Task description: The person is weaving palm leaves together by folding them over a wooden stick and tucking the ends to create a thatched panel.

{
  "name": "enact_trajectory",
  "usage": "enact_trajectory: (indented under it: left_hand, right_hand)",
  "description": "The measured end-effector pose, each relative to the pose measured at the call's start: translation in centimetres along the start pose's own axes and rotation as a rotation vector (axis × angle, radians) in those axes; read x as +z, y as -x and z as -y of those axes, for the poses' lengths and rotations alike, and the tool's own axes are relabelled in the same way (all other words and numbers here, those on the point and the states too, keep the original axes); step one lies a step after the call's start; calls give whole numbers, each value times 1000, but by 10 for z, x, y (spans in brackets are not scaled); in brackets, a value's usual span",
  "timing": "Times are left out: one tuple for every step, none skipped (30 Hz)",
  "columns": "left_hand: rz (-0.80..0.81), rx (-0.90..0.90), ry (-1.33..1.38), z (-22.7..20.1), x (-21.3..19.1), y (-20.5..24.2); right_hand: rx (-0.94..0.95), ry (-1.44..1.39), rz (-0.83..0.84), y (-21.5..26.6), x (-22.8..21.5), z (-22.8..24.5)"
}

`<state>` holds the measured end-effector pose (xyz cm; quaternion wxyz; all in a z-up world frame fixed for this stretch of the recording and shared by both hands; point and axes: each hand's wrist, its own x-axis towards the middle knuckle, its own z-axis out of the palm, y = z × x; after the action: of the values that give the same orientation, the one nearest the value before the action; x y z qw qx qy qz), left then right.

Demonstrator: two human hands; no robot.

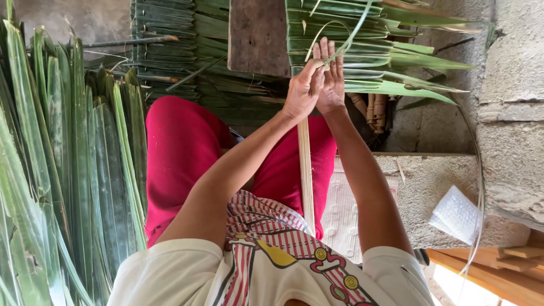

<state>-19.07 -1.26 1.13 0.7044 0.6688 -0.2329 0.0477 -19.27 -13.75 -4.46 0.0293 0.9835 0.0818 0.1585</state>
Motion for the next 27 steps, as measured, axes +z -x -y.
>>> enact_trajectory:
  left_hand:
    - [-43, -58, -33, 3, 5, 6]
    - [-45, -62, -32, -5, 9, 8]
    - [-127, -115, -16, -14, 13, 11]
    - [-208, -166, 1, -22, 18, 12]
    - [-209, -169, 2, -31, 20, 21]
    - [-140, -165, -7, -40, 23, 28]
    - [-71, -160, -16, -49, 25, 36]
    - [-74, -160, -20, -72, 25, 52]
    - [-15, -162, -9, -95, 25, 68]
    - [46, -163, 0, -118, 25, 84]
    - [44, -162, -6, -126, 19, 85]
    - [41, -173, 104, -134, 15, 86]
    - [39, -183, 215, -141, 11, 88]
    - [38, -180, 213, -131, 11, 81]
    - [95, 8, 187, -121, 10, 74]
    - [157, 193, 163, -111, 10, 68]
    - [159, 195, 163, -91, 4, 57]
    - [236, 275, 0, -72, 1, 46]
    - [313, 354, -165, -52, -3, 35]
    - [309, 355, -167, -37, -6, 25]
    - [311, 417, -255, -23, -8, 16]
    - [314, 476, -345, -8, -12, 7]
    - [311, 474, -349, -11, -15, 6]
    - [252, 386, -270, -15, -19, 4]
    - [192, 298, -191, -18, -23, 2]
    - [193, 294, -192, -15, -14, 9]
    - [125, 162, -204, -12, -6, 16]
  right_hand:
    - [-26, -115, -44, 3, 6, -2]
    - [-27, -116, -39, 3, 5, 0]
    - [-19, -159, -69, 3, 4, 2]
    - [-11, -201, -100, 2, 3, 3]
    - [-12, -201, -97, 5, 27, -6]
    - [-19, -70, -17, 7, 51, -15]
    - [-26, 61, 63, 9, 74, -25]
    - [-29, 57, 62, 6, 62, -20]
    - [-18, -4, 12, 4, 50, -15]
    - [-6, -68, -40, 2, 38, -9]
    - [-8, -73, -43, -1, 37, -7]
    - [-3, -71, -62, -3, 36, -7]
    - [2, -70, -81, -4, 35, -8]
    - [1, -70, -85, -3, 40, -9]
    - [2, -17, -42, -1, 44, -11]
    - [6, 36, 3, 2, 48, -13]
    - [7, 38, 2, -10, 21, -3]
    - [172, 172, 445, -21, -8, 6]
    - [340, 306, 886, -32, -36, 15]
    - [336, 307, 883, -27, -23, 9]
    - [233, 189, 693, -23, -9, 3]
    - [132, 70, 503, -17, 4, -1]
    - [127, 67, 503, -12, 8, -1]
    - [78, 31, 319, -8, 11, -1]
    - [30, -5, 135, -3, 14, -1]
    - [30, -9, 138, -2, 21, -3]
    - [16, -94, 7, -1, 29, -5]
